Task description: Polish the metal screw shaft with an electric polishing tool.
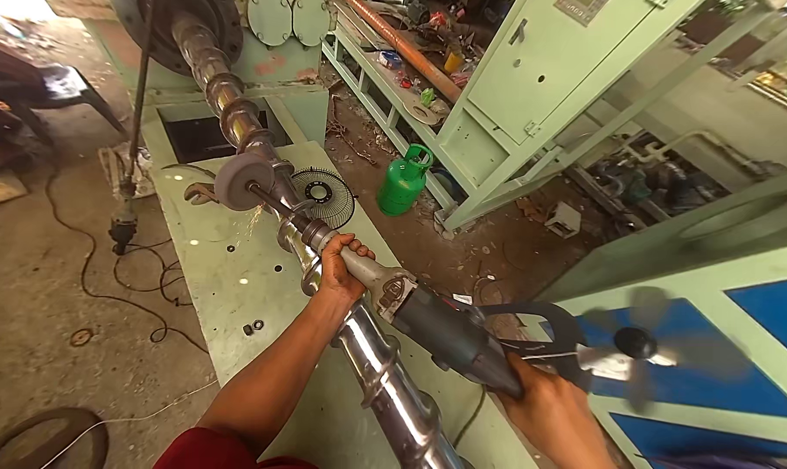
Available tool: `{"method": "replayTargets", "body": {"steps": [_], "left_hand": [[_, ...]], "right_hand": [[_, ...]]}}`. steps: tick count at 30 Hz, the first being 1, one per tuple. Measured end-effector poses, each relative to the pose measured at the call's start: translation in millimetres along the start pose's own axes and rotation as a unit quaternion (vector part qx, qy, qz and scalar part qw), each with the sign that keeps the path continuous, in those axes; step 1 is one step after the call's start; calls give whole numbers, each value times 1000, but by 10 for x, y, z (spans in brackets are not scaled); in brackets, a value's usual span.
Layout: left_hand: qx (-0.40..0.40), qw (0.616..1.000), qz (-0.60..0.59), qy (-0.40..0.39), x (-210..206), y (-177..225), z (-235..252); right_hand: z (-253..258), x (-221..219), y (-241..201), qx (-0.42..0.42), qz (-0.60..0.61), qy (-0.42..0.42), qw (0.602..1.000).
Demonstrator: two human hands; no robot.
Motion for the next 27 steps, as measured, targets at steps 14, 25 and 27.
{"method": "replayTargets", "body": {"steps": [14,25,27], "left_hand": [[12,994,106,36,-125,-164,272],[6,994,101,42,-97,-176,298],[8,996,85,28,-112,-154,248]], "right_hand": [[32,-469,61,-64,89,-88,990],[81,-536,88,-62,95,-104,988],[66,-452,71,-50,79,-83,992]]}}
Point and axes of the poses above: each hand's wrist, its own z-axis towards the middle knuckle, its own x-axis out of the back of the hand, y = z × x, the point moved 8 cm from there along z, towards the middle knuckle, and after that the axes turned 15 degrees about -z, right-handed, at the moved point
